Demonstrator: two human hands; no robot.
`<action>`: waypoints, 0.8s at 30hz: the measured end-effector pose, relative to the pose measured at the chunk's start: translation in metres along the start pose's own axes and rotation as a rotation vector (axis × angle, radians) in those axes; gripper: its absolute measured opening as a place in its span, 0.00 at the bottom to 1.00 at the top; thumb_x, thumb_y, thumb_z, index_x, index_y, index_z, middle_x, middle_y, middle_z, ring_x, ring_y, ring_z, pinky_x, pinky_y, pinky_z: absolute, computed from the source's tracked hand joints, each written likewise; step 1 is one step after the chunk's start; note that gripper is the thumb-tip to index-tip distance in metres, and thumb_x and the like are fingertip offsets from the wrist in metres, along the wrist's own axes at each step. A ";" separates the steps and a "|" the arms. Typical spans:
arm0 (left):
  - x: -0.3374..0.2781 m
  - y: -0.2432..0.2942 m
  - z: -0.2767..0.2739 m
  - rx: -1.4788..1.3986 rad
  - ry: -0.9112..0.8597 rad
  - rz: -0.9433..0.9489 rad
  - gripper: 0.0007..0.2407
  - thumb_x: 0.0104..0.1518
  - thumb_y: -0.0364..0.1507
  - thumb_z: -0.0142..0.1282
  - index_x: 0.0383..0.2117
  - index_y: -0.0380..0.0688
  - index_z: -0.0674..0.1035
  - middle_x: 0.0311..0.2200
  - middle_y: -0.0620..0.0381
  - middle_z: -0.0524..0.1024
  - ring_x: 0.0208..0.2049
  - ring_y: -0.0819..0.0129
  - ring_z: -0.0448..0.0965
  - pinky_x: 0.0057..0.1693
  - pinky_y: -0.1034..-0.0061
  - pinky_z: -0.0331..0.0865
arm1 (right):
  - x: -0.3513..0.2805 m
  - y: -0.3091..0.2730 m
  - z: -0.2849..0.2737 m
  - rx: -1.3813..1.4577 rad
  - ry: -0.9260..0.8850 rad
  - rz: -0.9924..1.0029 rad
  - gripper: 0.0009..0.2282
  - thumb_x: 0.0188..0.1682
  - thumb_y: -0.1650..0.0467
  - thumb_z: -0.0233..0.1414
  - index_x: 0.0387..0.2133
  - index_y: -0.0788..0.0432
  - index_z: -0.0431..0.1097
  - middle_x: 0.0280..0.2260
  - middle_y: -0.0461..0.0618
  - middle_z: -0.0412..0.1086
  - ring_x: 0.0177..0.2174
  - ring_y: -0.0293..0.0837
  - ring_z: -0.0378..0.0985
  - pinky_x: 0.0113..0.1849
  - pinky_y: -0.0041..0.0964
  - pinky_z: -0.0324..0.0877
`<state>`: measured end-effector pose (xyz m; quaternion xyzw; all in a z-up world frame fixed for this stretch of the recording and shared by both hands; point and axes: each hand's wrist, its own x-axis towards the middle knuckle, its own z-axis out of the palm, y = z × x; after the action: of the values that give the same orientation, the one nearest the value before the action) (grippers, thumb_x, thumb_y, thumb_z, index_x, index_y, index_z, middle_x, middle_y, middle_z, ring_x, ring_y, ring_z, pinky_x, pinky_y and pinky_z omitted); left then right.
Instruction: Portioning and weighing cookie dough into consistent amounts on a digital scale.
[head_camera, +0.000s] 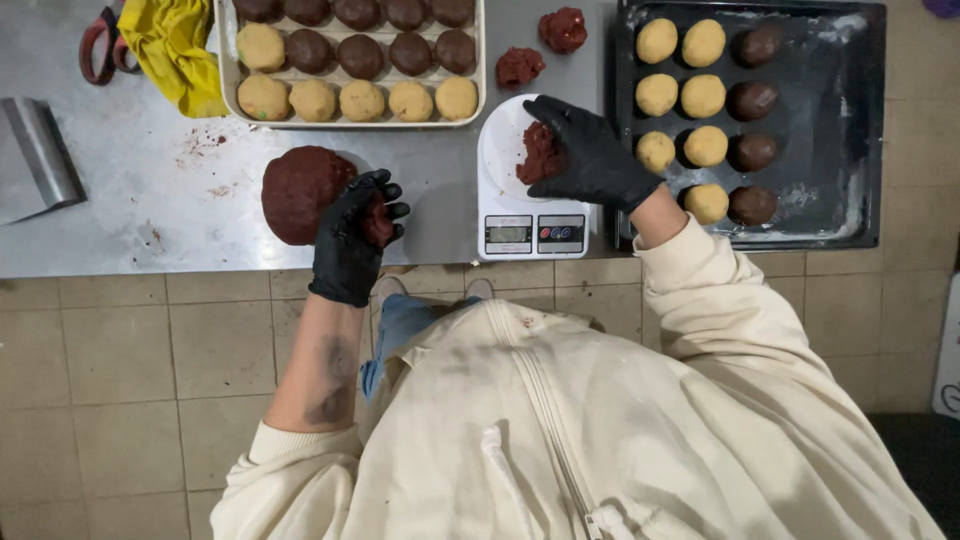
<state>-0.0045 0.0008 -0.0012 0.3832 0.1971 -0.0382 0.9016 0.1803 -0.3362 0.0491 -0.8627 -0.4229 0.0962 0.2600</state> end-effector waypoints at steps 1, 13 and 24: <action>-0.004 0.003 0.002 -0.005 0.011 0.000 0.15 0.66 0.38 0.50 0.53 0.44 0.77 0.42 0.57 0.80 0.40 0.62 0.81 0.43 0.69 0.73 | -0.001 0.001 -0.002 0.004 -0.010 -0.005 0.47 0.34 0.56 0.70 0.68 0.57 0.55 0.65 0.63 0.59 0.61 0.64 0.64 0.60 0.55 0.62; -0.001 0.017 -0.005 -0.025 0.068 0.070 0.15 0.64 0.36 0.52 0.51 0.43 0.79 0.42 0.54 0.81 0.40 0.60 0.81 0.44 0.69 0.75 | -0.014 0.005 -0.054 -0.082 0.113 0.106 0.44 0.38 0.60 0.71 0.68 0.58 0.57 0.67 0.60 0.59 0.66 0.60 0.60 0.63 0.51 0.61; 0.008 0.016 0.000 0.019 0.072 0.020 0.15 0.64 0.37 0.51 0.52 0.44 0.78 0.43 0.56 0.80 0.40 0.63 0.81 0.44 0.70 0.74 | -0.015 0.006 -0.036 -0.050 0.001 0.110 0.44 0.38 0.58 0.69 0.69 0.55 0.55 0.67 0.61 0.55 0.65 0.61 0.58 0.62 0.53 0.57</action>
<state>0.0061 0.0127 0.0060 0.3947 0.2252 -0.0170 0.8906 0.1887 -0.3641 0.0756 -0.8910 -0.3768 0.0993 0.2331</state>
